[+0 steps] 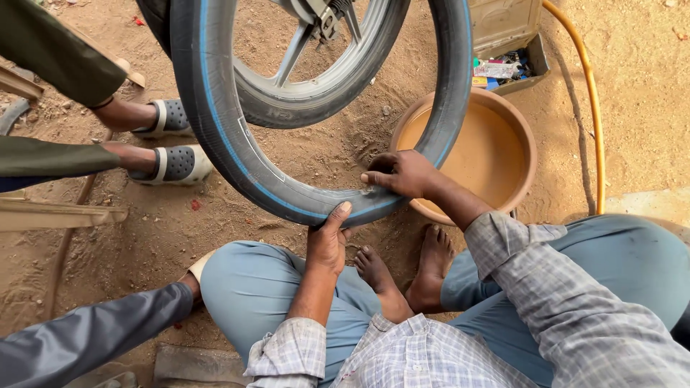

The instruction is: The person sits on the ground and submerges a motorcycle inner tube section by section in a water basin to locate a puncture, rubbing the wet tube surface. They then lift the tube, hold it against the mounted wheel, and use a small hand tool to work on the marked spot on the tube.

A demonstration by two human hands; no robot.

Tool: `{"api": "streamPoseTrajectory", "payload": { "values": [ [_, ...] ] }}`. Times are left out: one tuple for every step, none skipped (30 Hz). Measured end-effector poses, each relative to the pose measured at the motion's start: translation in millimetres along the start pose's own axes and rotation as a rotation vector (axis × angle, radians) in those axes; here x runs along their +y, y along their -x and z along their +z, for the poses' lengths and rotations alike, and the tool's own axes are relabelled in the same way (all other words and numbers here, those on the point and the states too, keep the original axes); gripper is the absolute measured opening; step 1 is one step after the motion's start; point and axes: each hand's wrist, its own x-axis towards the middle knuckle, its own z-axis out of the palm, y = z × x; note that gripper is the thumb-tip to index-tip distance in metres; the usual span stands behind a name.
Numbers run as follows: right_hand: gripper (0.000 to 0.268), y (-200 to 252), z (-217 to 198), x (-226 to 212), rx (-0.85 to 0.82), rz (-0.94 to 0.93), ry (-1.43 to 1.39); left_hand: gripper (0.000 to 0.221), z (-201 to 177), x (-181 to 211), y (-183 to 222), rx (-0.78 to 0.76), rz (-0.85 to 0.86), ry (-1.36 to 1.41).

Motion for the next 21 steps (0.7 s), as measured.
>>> {"api": "streamPoseTrajectory", "payload": {
  "values": [
    [0.061, -3, 0, 7, 0.002, 0.005, -0.007, 0.052, 0, -3, -1, -0.001, -0.006, -0.006],
    [0.062, -5, 0, 15, 0.009, 0.001, -0.010, 0.053, 0, -7, -2, 0.000, -0.018, -0.002],
    [0.063, -6, 0, 23, 0.017, -0.004, -0.013, 0.053, 1, -10, -3, 0.000, -0.029, 0.002],
    [0.063, -5, -4, 24, 0.026, 0.003, -0.015, 0.053, 4, -12, -5, -0.009, -0.034, -0.003],
    [0.064, -5, -8, 25, -0.001, 0.010, 0.004, 0.054, 8, -14, -8, -0.011, -0.048, 0.007],
    [0.065, -3, -11, 27, -0.030, 0.021, 0.023, 0.055, 11, -17, -10, -0.012, -0.065, 0.018],
    [0.065, -7, -16, 40, -0.023, 0.031, 0.020, 0.055, 13, -19, -12, -0.020, -0.074, 0.013],
    [0.066, -10, -21, 54, -0.012, 0.020, -0.067, 0.055, 15, -22, -15, -0.029, -0.081, 0.024],
    [0.067, -13, -27, 67, -0.001, 0.009, -0.154, 0.056, 18, -26, -17, -0.037, -0.089, 0.034],
    [0.067, -15, -40, 84, 0.002, 0.017, -0.152, 0.056, 20, -32, -19, -0.041, -0.096, 0.036],
    [0.061, -17, -52, 100, 0.207, 0.074, -0.264, 0.057, 22, -38, -20, -0.071, -0.112, 0.012],
    [0.055, -20, -64, 115, 0.410, 0.129, -0.373, 0.057, 23, -43, -21, -0.098, -0.125, -0.012],
    [0.055, -16, -77, 136, 0.410, 0.135, -0.372, 0.057, 22, -49, -22, -0.099, -0.131, -0.010],
    [0.049, -13, -90, 157, 0.587, 0.184, -0.375, 0.057, 20, -54, -23, -0.190, -0.146, -0.120],
    [0.042, -11, -104, 178, 0.765, 0.233, -0.376, 0.058, 19, -59, -24, -0.281, -0.161, -0.230],
    [0.042, -8, -106, 213, 0.765, 0.234, -0.373, 0.058, 14, -67, -36, -0.282, -0.162, -0.228],
    [0.037, -5, -108, 248, 0.749, 0.404, -0.228, 0.054, 9, -74, -49, -0.361, -0.120, -0.484],
    [0.033, -1, -109, 284, 0.726, 0.574, -0.083, 0.049, 3, -82, -61, -0.437, -0.078, -0.742],
    [0.033, 4, -104, 319, 0.725, 0.578, -0.082, 0.049, 9, -80, -75, -0.439, -0.082, -0.741],
    [0.037, 9, -97, 354, 0.638, 0.681, 0.020, 0.045, 13, -79, -89, -0.480, 0.012, -0.897],
    [0.046, 14, -90, 388, 0.548, 0.781, 0.121, 0.042, 17, -78, -103, -0.520, 0.109, -1.053]
  ]
}}
